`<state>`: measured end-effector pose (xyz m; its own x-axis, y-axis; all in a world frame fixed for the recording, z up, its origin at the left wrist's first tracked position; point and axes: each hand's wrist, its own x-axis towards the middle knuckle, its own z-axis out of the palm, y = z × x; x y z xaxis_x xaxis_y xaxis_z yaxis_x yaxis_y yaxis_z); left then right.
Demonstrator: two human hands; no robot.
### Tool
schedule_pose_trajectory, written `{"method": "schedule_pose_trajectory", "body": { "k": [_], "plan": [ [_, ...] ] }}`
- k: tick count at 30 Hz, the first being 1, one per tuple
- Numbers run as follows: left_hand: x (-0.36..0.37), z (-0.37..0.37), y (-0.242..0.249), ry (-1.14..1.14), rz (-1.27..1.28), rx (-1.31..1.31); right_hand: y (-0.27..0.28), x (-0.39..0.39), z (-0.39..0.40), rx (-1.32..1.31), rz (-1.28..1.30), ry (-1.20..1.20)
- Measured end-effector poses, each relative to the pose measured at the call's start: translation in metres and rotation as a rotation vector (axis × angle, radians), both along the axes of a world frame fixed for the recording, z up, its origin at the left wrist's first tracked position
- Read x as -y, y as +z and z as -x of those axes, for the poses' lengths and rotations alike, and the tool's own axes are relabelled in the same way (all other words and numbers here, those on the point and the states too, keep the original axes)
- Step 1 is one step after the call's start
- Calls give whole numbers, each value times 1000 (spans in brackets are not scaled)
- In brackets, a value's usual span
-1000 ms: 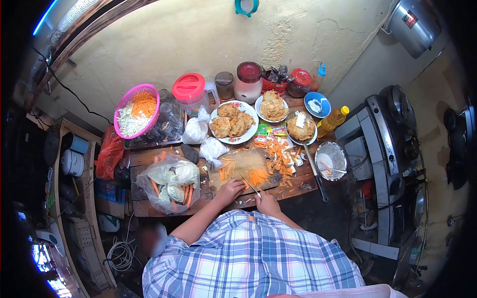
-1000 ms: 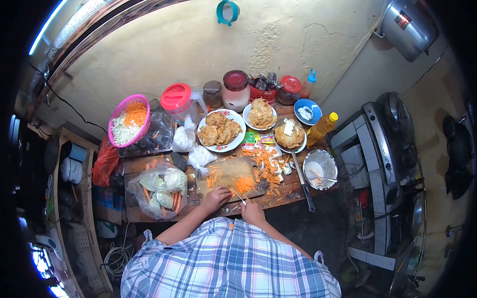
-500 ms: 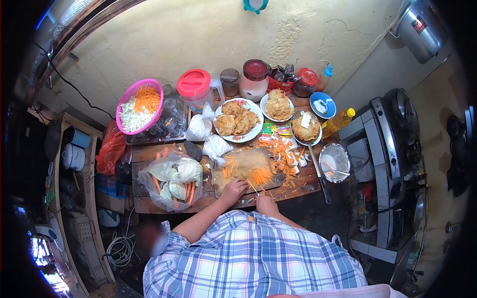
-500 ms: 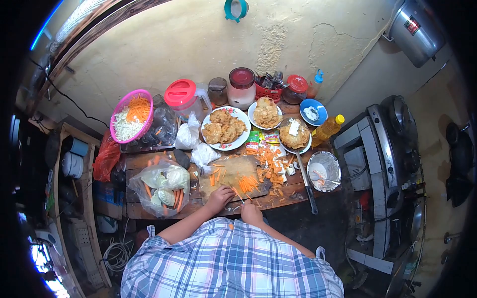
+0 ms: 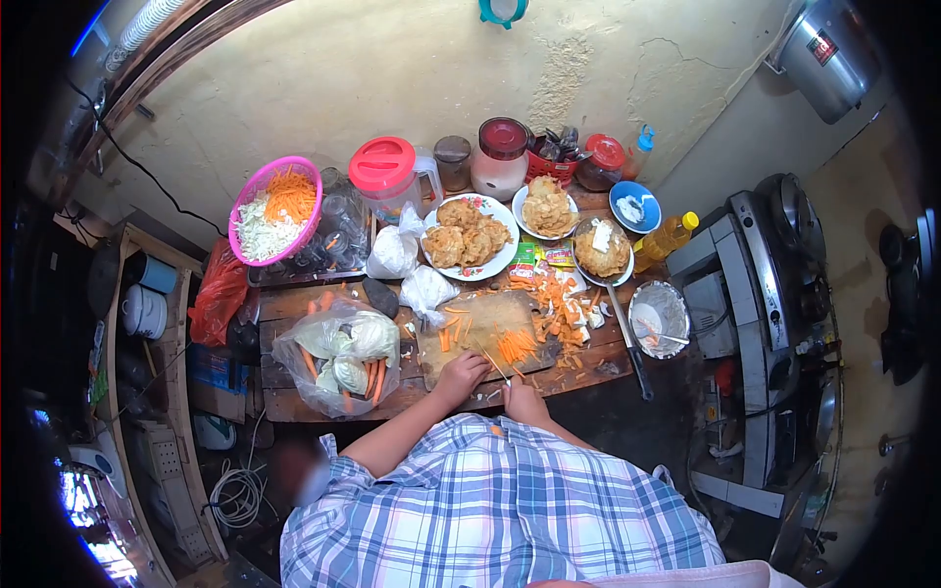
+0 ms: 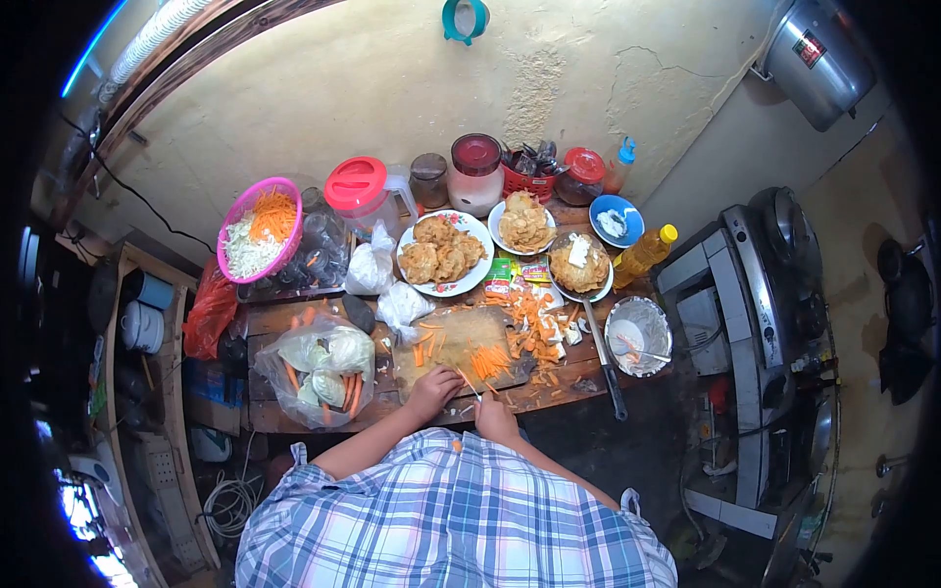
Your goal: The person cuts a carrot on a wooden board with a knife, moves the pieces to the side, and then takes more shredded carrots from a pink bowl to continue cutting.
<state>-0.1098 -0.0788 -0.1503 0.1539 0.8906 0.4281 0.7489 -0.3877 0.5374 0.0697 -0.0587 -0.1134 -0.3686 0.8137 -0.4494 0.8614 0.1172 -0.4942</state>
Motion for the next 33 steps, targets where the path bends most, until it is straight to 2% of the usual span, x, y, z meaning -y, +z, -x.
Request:
{"method": "schedule_pose_trajectory", "body": {
  "k": [14,20,33],
  "plan": [
    [2,-1,3,24,7,18,-13,-1,13,-45,-76,15],
    [3,0,-4,25,2,12,4,4,5,-19,-27,-42],
    [4,0,1,30,21,39,-10,-2,16,-13,-62,45]
  ]
}}
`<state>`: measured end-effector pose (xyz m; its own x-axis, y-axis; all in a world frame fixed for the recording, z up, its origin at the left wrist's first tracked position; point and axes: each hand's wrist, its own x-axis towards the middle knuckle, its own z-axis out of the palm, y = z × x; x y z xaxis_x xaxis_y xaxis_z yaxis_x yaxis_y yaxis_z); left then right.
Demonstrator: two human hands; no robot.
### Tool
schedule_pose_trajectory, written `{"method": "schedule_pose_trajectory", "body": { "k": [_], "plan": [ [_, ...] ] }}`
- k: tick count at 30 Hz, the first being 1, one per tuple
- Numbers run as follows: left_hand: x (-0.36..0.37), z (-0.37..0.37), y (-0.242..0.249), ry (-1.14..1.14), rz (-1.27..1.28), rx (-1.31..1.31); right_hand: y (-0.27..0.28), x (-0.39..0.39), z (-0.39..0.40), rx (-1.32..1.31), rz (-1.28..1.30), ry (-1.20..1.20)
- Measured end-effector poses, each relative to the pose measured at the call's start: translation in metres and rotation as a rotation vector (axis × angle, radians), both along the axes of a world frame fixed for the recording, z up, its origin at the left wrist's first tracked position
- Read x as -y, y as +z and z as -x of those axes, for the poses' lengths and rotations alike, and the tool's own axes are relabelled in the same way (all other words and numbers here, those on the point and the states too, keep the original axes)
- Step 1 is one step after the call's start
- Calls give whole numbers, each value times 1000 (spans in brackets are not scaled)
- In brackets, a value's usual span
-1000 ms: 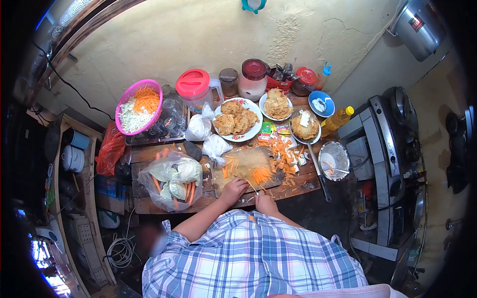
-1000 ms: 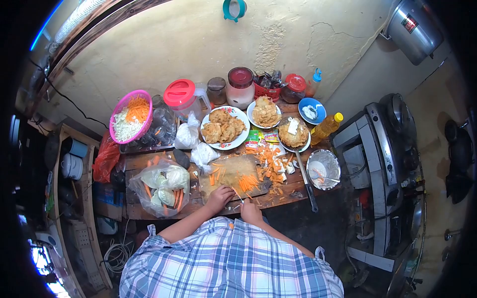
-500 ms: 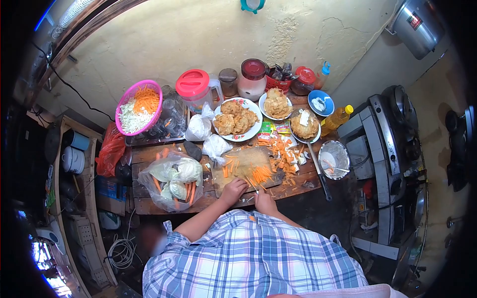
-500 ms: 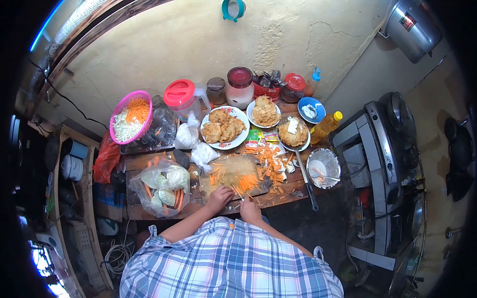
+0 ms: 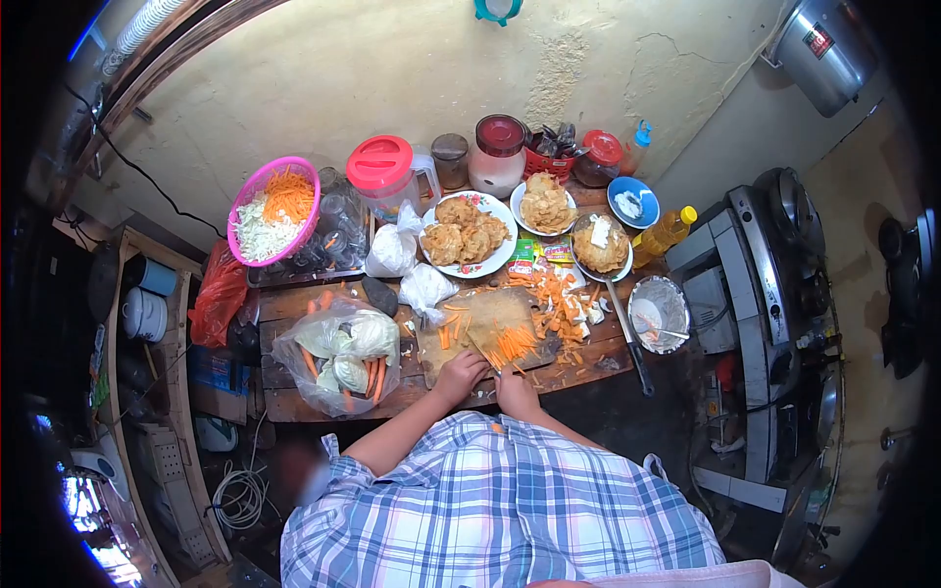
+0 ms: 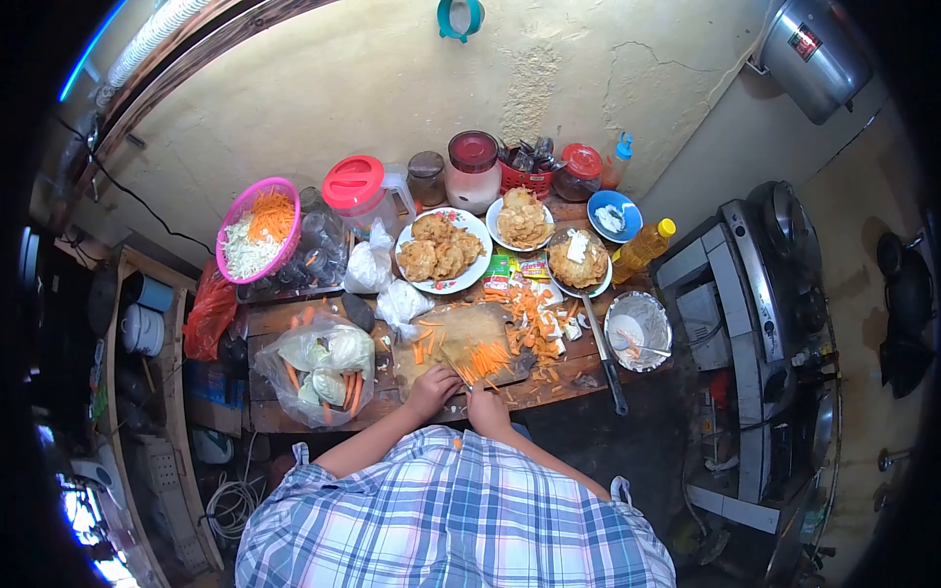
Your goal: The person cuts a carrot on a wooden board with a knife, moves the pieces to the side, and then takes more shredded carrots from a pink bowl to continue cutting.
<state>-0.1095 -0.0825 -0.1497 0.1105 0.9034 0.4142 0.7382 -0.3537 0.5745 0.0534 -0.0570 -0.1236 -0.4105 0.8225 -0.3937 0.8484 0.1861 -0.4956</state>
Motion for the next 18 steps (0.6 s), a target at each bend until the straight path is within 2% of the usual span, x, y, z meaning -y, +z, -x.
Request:
{"method": "schedule_pose_trajectory", "body": {
  "k": [10,18],
  "plan": [
    [-1,2,-4,-1,-28,-16,15,4,-8,7,63,-11],
    [0,2,-6,13,7,39,3,-1,5,-4,24,2]
  ]
}}
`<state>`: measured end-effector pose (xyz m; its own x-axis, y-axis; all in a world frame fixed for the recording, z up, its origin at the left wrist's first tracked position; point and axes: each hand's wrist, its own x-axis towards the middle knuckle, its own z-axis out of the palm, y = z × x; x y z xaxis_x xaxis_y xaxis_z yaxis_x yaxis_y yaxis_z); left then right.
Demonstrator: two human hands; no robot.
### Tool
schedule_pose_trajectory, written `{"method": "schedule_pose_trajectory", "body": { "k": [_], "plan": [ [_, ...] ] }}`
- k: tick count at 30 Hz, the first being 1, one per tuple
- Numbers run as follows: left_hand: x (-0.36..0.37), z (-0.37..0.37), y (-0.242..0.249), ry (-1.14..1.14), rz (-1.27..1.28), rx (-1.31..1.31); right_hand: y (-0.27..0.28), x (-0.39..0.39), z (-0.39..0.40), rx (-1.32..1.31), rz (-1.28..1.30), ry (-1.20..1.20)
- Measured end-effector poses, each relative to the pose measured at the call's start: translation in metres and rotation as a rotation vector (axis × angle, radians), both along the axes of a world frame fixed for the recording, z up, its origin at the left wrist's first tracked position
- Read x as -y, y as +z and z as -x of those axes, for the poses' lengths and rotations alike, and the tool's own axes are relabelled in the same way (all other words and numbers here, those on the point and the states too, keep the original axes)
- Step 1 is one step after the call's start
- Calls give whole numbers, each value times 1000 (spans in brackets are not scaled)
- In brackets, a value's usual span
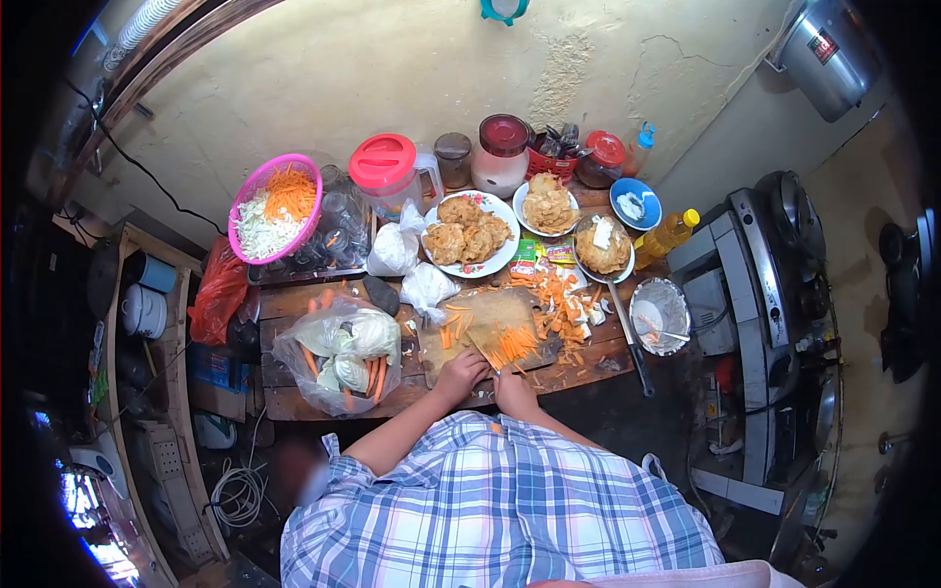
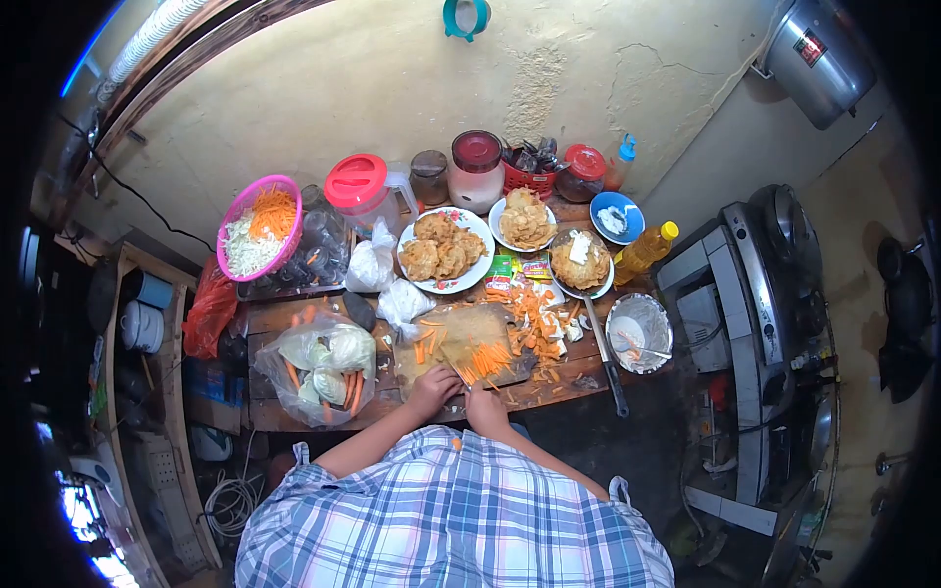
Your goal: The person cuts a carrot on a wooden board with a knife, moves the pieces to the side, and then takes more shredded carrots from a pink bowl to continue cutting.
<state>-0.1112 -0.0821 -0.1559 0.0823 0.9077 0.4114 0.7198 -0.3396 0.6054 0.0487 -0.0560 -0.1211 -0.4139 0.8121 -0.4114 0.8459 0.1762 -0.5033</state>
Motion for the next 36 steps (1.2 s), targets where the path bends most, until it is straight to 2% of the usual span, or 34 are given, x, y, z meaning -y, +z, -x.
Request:
{"method": "schedule_pose_trajectory", "body": {
  "k": [13,22,36],
  "plan": [
    [0,0,3,0,-51,-20,18,7,-13,-7,36,-43],
    [-1,0,1,10,-62,16,-2,-3,-3,-66,-18,-2],
    [-1,1,6,-13,-72,-48,3,2,-14,-51,20,-24]
  ]
}}
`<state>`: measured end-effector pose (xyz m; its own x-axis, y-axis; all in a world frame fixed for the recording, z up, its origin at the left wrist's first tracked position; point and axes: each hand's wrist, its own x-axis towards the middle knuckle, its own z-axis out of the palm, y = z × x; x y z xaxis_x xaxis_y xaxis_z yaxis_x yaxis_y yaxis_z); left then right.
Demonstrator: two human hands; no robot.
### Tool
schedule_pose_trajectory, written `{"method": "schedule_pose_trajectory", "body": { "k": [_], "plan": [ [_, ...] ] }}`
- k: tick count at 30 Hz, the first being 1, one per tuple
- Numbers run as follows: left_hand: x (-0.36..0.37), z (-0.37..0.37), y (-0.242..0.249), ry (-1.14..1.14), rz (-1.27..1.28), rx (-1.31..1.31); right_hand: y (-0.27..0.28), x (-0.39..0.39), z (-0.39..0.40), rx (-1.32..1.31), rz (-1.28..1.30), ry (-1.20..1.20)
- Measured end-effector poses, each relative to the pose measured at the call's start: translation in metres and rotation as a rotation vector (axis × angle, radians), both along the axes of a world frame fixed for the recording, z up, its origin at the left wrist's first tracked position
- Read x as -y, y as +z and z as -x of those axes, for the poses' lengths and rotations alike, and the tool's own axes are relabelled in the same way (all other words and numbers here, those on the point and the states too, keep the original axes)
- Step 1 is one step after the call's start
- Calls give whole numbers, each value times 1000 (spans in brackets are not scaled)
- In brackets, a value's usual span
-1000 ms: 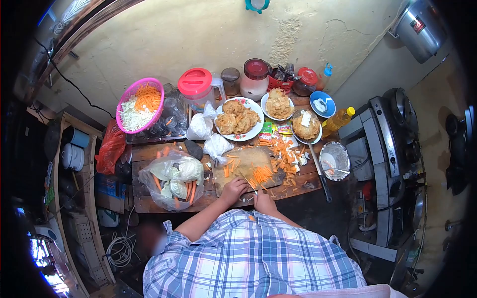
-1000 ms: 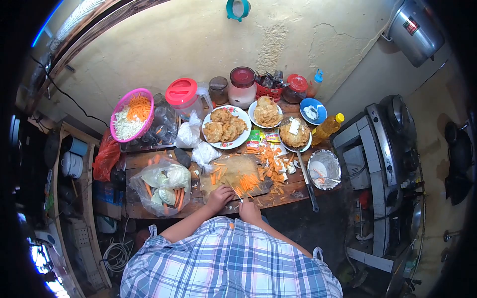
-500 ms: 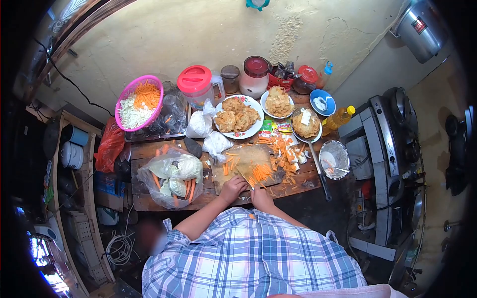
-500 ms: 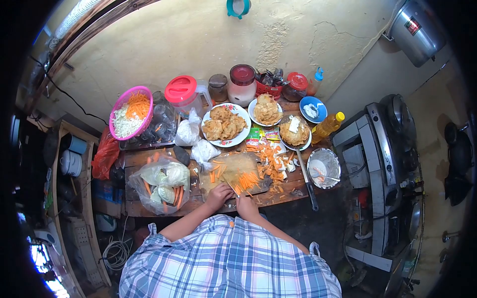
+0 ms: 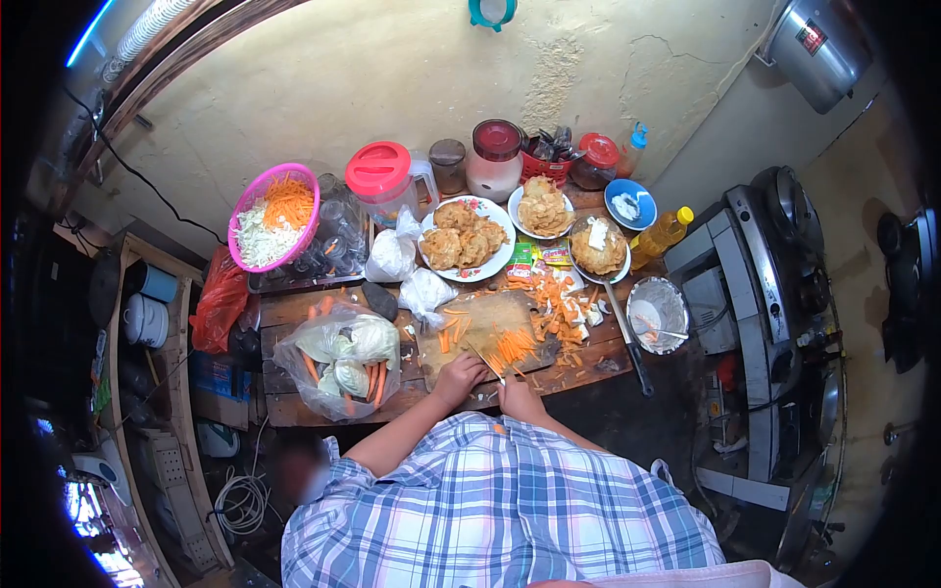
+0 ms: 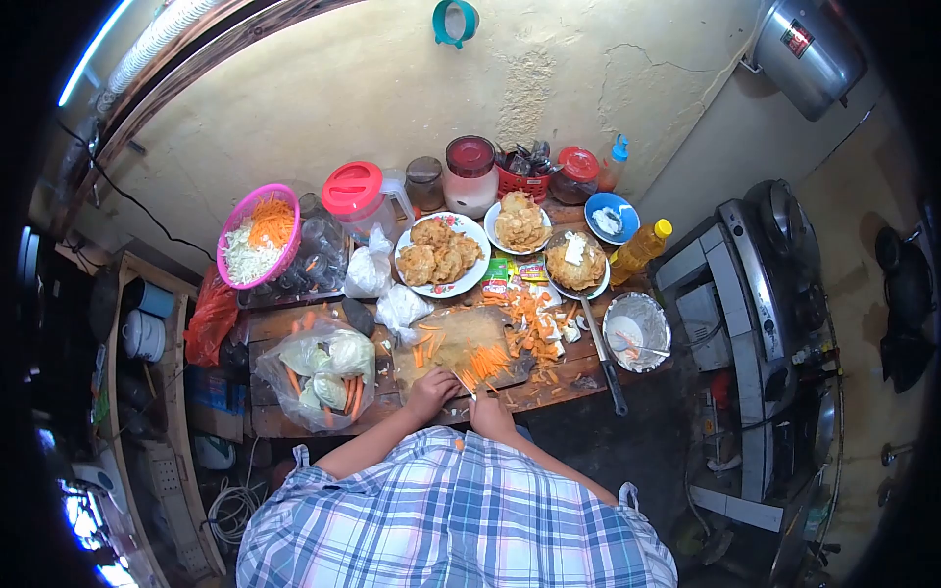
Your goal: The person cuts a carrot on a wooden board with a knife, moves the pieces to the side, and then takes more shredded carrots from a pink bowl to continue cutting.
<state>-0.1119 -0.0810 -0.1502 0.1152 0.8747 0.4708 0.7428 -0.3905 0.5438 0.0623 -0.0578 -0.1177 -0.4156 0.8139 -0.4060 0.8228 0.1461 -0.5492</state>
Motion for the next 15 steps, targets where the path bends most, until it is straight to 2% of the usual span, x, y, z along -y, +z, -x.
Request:
{"method": "schedule_pose_trajectory", "body": {
  "k": [11,15],
  "plan": [
    [4,-2,-1,23,16,26,-6,-2,14,35,-57,32],
    [2,-6,7,-18,79,5,-7,-8,2,-8,-100,-34]
  ]
}}
